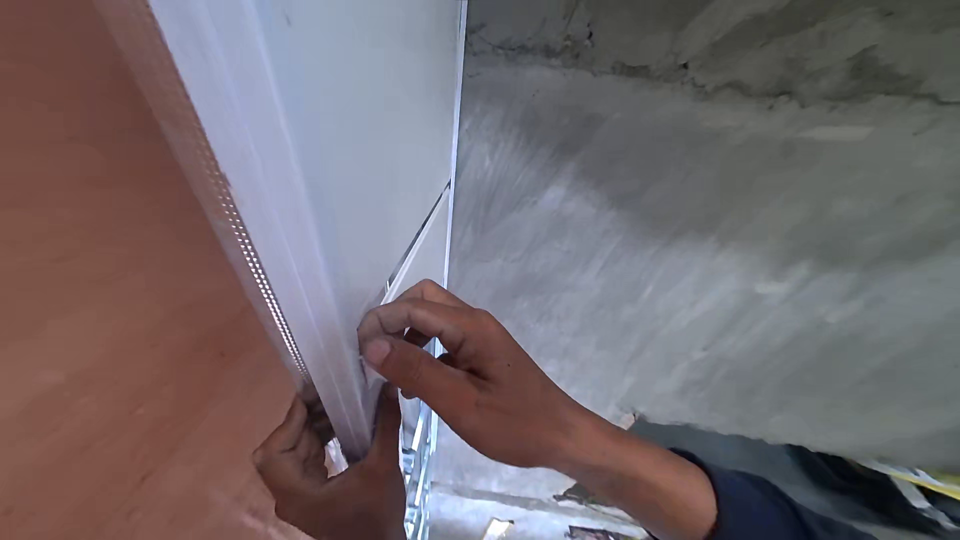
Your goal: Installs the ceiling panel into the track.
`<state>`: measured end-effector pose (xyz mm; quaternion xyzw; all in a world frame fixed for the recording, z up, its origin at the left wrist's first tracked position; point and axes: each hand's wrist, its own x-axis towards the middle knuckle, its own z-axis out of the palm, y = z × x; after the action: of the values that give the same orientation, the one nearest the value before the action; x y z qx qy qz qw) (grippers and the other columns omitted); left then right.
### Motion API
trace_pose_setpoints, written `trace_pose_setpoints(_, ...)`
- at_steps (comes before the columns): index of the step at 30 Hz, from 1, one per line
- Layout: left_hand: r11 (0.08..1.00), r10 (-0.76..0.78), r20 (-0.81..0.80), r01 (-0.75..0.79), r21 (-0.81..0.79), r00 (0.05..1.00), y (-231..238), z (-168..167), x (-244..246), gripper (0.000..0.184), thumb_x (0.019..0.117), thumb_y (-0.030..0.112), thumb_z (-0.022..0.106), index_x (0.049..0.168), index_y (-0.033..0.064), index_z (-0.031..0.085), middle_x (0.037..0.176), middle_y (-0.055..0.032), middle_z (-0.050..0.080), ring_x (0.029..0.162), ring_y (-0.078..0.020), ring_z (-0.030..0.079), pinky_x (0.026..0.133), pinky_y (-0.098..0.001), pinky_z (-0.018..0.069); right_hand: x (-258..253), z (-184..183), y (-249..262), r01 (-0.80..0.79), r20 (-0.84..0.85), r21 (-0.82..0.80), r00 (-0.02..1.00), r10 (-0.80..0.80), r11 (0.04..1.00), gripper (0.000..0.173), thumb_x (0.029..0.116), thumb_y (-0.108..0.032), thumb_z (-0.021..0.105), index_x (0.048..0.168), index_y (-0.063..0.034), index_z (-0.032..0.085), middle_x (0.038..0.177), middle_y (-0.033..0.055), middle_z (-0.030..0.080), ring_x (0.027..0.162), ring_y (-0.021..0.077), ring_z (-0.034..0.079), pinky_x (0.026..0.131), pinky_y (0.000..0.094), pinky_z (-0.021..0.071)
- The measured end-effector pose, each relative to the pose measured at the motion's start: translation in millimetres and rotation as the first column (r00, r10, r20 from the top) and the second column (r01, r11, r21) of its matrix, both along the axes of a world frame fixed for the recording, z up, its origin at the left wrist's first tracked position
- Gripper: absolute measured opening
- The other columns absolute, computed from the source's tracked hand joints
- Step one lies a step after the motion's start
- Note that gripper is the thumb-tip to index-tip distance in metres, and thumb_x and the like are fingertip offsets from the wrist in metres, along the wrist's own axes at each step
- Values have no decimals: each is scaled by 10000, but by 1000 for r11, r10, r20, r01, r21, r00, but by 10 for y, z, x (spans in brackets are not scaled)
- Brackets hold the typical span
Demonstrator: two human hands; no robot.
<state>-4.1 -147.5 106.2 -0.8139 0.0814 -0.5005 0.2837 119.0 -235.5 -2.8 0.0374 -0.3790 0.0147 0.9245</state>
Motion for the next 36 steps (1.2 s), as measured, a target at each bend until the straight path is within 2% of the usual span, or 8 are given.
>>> trace_pose_setpoints(4, 1000, 10, 38, -9, -12, 999, -48, -16, 19, 629, 726, 210, 871, 1142, -103, 519, 1042, -85, 664, 912, -10, 667, 830, -184, 569, 27, 57, 48, -59, 21, 39, 998, 59, 997, 189, 1046, -141, 577, 1079, 11, 686, 1025, 87, 616, 886, 127, 667, 798, 310, 627)
trace_pose_setpoints(11, 999, 19, 102, -14, -45, 995, -130, -71, 123, 593, 694, 182, 870, 1102, -83, 530, 952, -59, 643, 853, -25, 660, 784, -193, 578, 47, 98, 96, -58, 17, 62, 998, 57, 996, 162, 1020, -125, 621, 998, 24, 683, 951, 90, 618, 837, 140, 656, 776, 319, 619)
trace_pose_setpoints(16, 999, -1, 130, 6, -40, 992, -106, -77, 141, 589, 690, 168, 870, 1103, -84, 535, 965, -71, 639, 879, -30, 651, 799, -192, 565, 32, 112, 78, -39, 16, 47, 999, 38, 998, 150, 1022, -110, 608, 987, 18, 677, 917, 83, 640, 829, 135, 668, 774, 322, 617)
trace_pose_setpoints(22, 1000, 10, 125, -7, -26, 992, -97, -78, 137, 592, 722, 205, 857, 1110, -102, 531, 968, -81, 626, 858, -21, 629, 787, -183, 549, -26, 111, 94, 121, -57, 32, 991, -119, 992, 155, 1025, -112, 600, 968, 5, 685, 897, 55, 639, 782, 90, 642, 675, 244, 574)
trace_pose_setpoints(24, 1000, 14, 129, -12, -23, 992, -94, -84, 136, 604, 708, 202, 848, 1120, -106, 533, 976, -87, 628, 863, -19, 630, 792, -180, 545, -33, 94, 54, 83, -39, 26, 996, -82, 996, 153, 1027, -113, 602, 979, 16, 670, 850, 59, 646, 752, 94, 654, 678, 252, 594)
trace_pose_setpoints(26, 1000, 13, 129, -10, -22, 992, -94, -76, 139, 616, 703, 216, 848, 1123, -109, 537, 977, -88, 633, 867, -17, 629, 796, -179, 541, -28, 104, 10, 72, -21, -10, 997, -73, 997, 170, 1025, -149, 615, 946, -2, 647, 761, 42, 623, 691, 85, 629, 628, 235, 558)
trace_pose_setpoints(30, 999, -11, 126, 16, -37, 992, -101, -82, 144, 584, 714, 216, 848, 1102, -93, 540, 955, -65, 641, 855, -13, 630, 780, -179, 539, -64, 139, 37, 171, -70, -59, 982, -175, 983, 214, 1018, -205, 638, 908, -22, 636, 711, 29, 621, 635, 89, 623, 565, 241, 542)
trace_pose_setpoints(36, 999, -25, 120, 31, -45, 992, -96, -68, 152, 610, 713, 252, 847, 1109, -97, 541, 954, -69, 634, 844, -9, 623, 772, -176, 535, -149, 175, -5, 24, -127, -71, 991, -33, 997, 270, 1022, -263, 642, 918, -14, 650, 761, 71, 674, 692, 138, 684, 641, 297, 606)
